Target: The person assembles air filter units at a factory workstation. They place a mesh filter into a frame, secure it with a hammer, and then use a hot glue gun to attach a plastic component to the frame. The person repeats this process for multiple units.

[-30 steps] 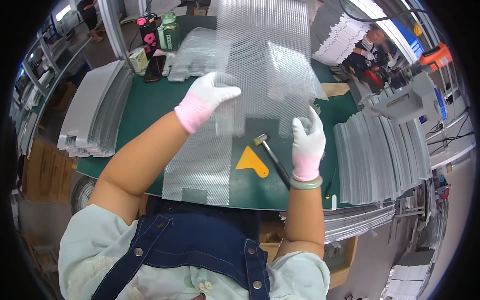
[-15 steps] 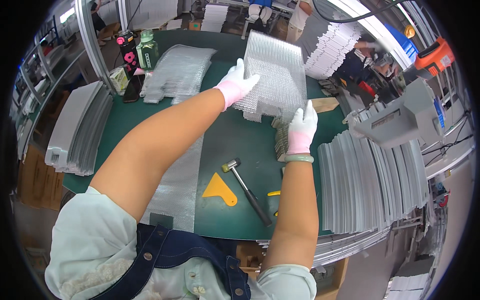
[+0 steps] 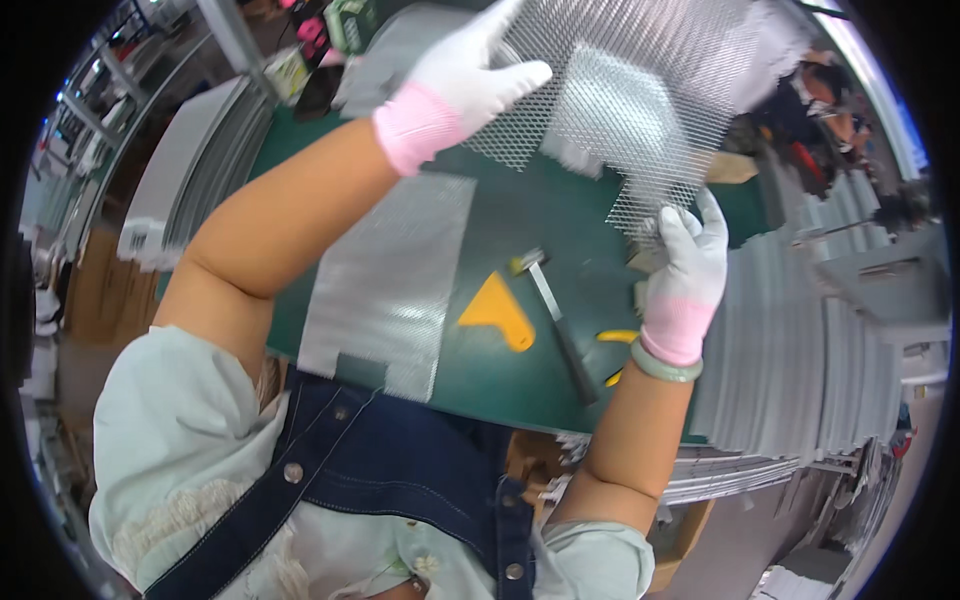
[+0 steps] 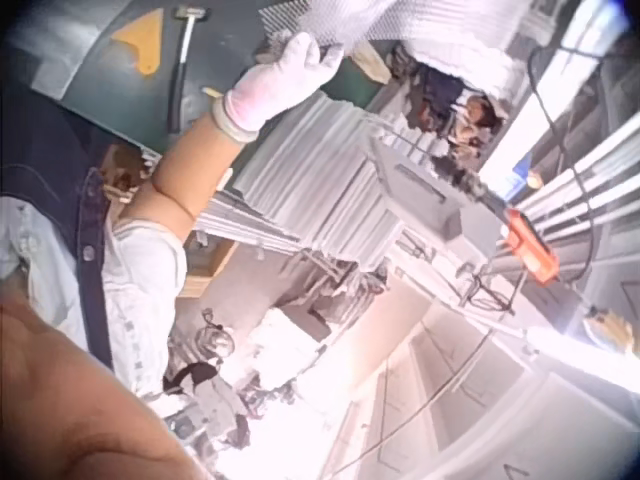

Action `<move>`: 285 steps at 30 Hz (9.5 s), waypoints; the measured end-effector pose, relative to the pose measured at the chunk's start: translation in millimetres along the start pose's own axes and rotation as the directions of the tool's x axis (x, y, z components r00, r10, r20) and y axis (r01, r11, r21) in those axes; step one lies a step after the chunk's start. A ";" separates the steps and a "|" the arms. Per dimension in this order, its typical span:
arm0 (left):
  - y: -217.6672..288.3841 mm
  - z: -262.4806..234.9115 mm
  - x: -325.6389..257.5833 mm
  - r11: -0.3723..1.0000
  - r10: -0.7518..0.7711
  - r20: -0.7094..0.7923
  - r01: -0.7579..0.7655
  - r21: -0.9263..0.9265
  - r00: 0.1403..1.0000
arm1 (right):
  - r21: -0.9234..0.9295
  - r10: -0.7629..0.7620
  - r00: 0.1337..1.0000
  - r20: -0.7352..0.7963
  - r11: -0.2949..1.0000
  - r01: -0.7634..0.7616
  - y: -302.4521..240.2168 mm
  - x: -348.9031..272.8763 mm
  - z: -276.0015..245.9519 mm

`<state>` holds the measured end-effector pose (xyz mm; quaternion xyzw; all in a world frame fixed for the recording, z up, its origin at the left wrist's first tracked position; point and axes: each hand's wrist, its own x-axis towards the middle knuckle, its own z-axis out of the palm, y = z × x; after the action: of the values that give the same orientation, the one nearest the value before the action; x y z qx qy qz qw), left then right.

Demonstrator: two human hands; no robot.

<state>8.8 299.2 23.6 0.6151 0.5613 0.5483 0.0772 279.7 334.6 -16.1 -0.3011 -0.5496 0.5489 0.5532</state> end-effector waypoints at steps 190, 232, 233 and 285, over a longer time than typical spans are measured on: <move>-17.6 -91.9 -444.2 -0.078 -0.845 0.439 0.742 -0.666 0.305 | -0.107 0.824 0.387 0.414 0.466 -0.878 79.2 -326.3 87.3; -35.4 -87.9 -457.2 -0.085 -0.814 0.470 0.730 -0.678 0.342 | 0.094 0.798 0.301 0.522 0.297 -0.950 132.5 -323.3 97.1; -28.9 -90.2 -452.4 -0.098 -0.825 0.466 0.730 -0.676 0.321 | 0.095 0.799 0.294 0.525 0.289 -0.953 133.4 -323.0 97.0; -72.4 -98.3 -318.1 0.758 0.022 0.657 -0.441 0.481 0.754 | -0.188 0.833 0.266 0.485 0.397 -0.898 134.2 -329.3 119.1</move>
<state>-36.3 27.4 -176.8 0.8178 0.5642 0.1115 -0.0197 198.9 22.5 -207.7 -0.3599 -0.3831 0.8506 0.0134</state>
